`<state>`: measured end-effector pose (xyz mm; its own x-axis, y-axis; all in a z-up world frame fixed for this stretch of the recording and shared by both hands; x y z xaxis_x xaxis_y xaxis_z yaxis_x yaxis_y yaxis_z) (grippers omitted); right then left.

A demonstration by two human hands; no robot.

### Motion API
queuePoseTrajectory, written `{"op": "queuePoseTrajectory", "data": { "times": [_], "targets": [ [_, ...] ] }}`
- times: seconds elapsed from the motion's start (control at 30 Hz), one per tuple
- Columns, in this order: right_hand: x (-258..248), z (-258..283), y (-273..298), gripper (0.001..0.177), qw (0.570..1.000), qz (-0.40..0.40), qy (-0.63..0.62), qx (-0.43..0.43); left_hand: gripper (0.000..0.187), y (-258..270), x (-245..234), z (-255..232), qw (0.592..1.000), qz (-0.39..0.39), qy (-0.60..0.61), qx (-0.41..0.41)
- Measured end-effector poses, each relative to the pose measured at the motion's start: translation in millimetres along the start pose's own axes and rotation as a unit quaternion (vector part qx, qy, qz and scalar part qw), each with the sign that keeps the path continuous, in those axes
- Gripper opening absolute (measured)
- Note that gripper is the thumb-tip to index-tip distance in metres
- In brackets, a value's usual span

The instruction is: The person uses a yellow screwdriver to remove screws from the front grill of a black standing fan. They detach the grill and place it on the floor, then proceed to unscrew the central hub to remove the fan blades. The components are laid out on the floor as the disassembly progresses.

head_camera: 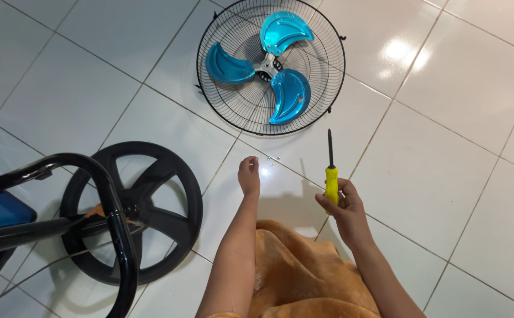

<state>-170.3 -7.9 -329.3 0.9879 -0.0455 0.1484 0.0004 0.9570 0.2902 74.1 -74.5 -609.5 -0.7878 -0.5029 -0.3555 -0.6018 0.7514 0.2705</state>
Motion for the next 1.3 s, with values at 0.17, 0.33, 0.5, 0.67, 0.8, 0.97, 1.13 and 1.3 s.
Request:
{"op": "queuePoseTrajectory", "data": {
  "times": [0.17, 0.33, 0.5, 0.67, 0.8, 0.97, 1.13, 1.3],
  "targets": [
    [-2.3, 3.4, -4.3, 0.04, 1.0, -0.017, -0.004, -0.016, 0.018, -3.9, -4.8, -3.6, 0.999, -0.029, 0.014, 0.006],
    [-0.3, 2.8, -7.9, 0.04, 0.999, -0.018, -0.002, -0.034, 0.02, 0.1, -4.7, -6.3, 0.997, -0.025, 0.075, -0.027],
    [7.5, -3.1, -9.1, 0.039, 1.0, -0.007, -0.01, -0.025, 0.021, 15.2, -10.0, -20.6, 0.994, -0.032, 0.098, -0.032],
    [25.3, 3.2, -9.1, 0.039, 1.0, 0.014, 0.019, 0.004, 0.021, 34.6, -25.9, -52.4, 0.988, -0.044, 0.132, -0.061],
    [41.2, 23.2, -6.5, 0.04, 0.998, 0.034, 0.036, 0.033, 0.021, 50.2, -39.8, -83.1, 0.988, -0.053, 0.14, -0.048],
    [60.5, 51.5, 3.1, 0.045, 0.996, 0.036, 0.071, 0.043, 0.023, 73.0, -62.2, -118.7, 0.984, -0.052, 0.158, -0.069],
    [82.7, 84.7, 22.4, 0.046, 0.991, 0.043, 0.123, 0.041, 0.026, 95.6, -96.4, -159.4, 0.98, -0.046, 0.15, -0.12],
    [96.8, 124.3, 45.1, 0.045, 0.985, 0.062, 0.158, 0.029, 0.026, 112.9, -121.5, -201.4, 0.979, -0.055, 0.15, -0.129]
  ]
}}
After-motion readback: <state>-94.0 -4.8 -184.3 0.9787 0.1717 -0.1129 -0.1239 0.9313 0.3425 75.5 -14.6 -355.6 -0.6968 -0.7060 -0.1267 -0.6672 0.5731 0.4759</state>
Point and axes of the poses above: each hand's wrist, its own y-axis away from the middle knuckle, its own x-axis out of the palm, z = x × y, the point moved 1 cm from there along -y, towards the middle knuckle, and after that the axes turned 9 degrees about -x, right-handed, at the moved point
